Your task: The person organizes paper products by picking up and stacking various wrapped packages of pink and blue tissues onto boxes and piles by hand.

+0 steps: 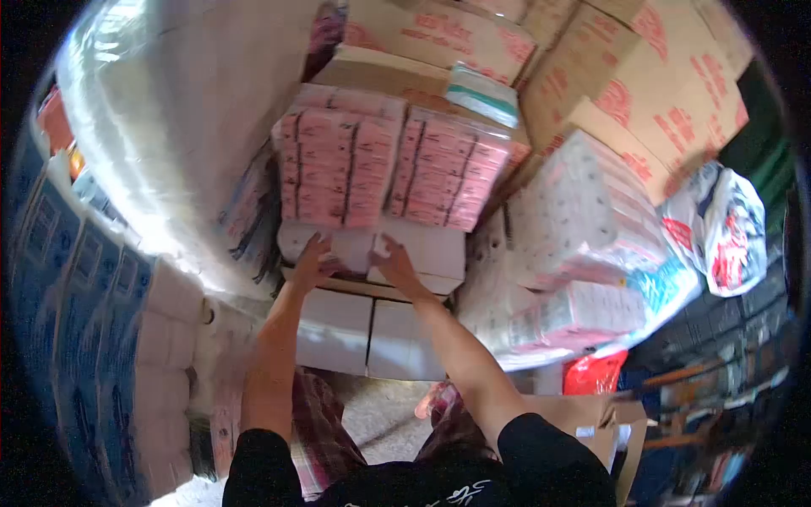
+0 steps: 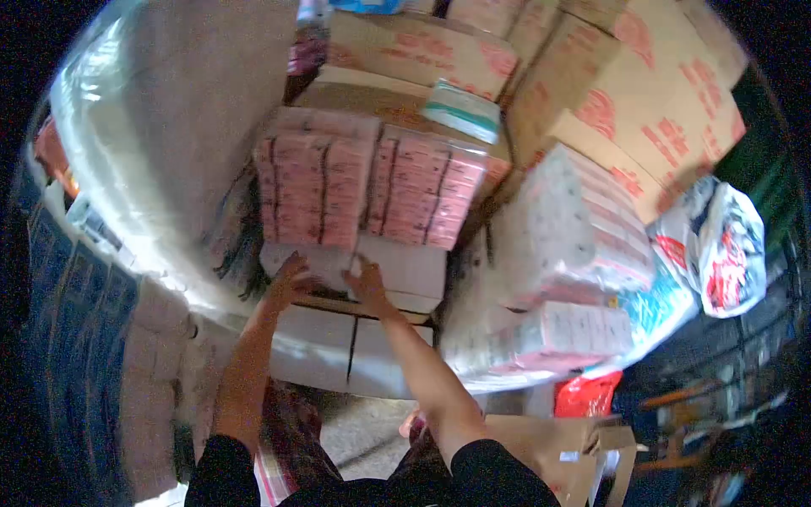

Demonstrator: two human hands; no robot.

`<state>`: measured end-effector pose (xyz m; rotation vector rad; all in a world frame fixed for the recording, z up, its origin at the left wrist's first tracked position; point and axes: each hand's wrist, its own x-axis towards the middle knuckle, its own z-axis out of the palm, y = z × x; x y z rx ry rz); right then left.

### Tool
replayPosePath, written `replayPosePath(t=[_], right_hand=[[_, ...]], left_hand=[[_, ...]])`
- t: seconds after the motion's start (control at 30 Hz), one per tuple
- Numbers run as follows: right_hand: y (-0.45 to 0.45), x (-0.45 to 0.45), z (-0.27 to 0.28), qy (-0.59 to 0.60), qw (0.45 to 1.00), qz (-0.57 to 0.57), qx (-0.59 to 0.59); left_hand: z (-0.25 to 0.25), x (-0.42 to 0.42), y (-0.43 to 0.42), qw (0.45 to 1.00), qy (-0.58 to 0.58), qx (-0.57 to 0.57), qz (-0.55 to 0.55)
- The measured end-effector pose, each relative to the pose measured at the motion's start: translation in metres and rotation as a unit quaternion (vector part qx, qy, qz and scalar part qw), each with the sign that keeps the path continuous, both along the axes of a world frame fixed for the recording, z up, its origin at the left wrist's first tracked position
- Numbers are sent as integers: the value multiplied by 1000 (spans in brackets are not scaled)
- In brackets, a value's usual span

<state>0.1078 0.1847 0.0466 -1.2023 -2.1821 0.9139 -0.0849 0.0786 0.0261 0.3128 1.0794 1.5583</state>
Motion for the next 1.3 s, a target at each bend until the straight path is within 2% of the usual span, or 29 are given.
replayPosePath(t=[0.1, 0.13, 0.17, 0.23, 0.27, 0.33, 0.4, 0.43, 0.5, 0.6, 0.67, 0.83, 0.87, 1.0, 1.1, 1.17, 1.3], right_hand=[[-36, 44, 6, 54, 998, 15, -37], [-53, 60, 31, 2, 993, 51, -105], [-67, 75, 46, -49, 979, 89, -174], [-86, 112, 23, 23, 975, 110, -194], [-96, 128, 25, 24, 975, 106, -196], [-123, 162, 47, 100, 978, 123, -139], [-168, 193, 119, 334, 895, 124, -268], [-164, 211, 109, 338, 893, 121, -272], [-148, 246, 76, 92, 978, 62, -179], [-168, 275, 120, 134, 972, 25, -190], [-179, 289, 138, 158, 969, 9, -190], [-192, 313, 172, 192, 969, 15, -158], [-190, 326, 162, 205, 968, 6, -145], [-189, 345, 177, 195, 974, -44, -103], [-181, 361, 185, 248, 960, -91, -95], [-172, 370, 195, 286, 947, -111, -98], [-134, 382, 227, 417, 877, -188, -146]], left_hand=[[-18, 15, -15, 998, 13, -32, -56], [-8, 32, -23, 997, 14, -29, -66], [19, 60, -37, 998, 19, 16, -58], [80, 114, -60, 993, 20, 87, -75], [110, 141, -71, 989, 17, 110, -102], [164, 193, -99, 968, -64, 207, -131], [250, 234, -140, 917, -110, 332, -193], [280, 252, -161, 893, -165, 363, -210], [329, 275, -202, 846, -254, 405, -235], [368, 316, -216, 735, -341, 568, -149], [384, 335, -221, 705, -325, 619, -119], [397, 343, -238, 635, -397, 628, -212], [398, 345, -241, 624, -406, 628, -225], [399, 355, -252, 593, -433, 626, -263], [397, 363, -257, 569, -446, 630, -284], [398, 360, -260, 572, -427, 640, -285], [398, 363, -268, 598, -430, 608, -295]])
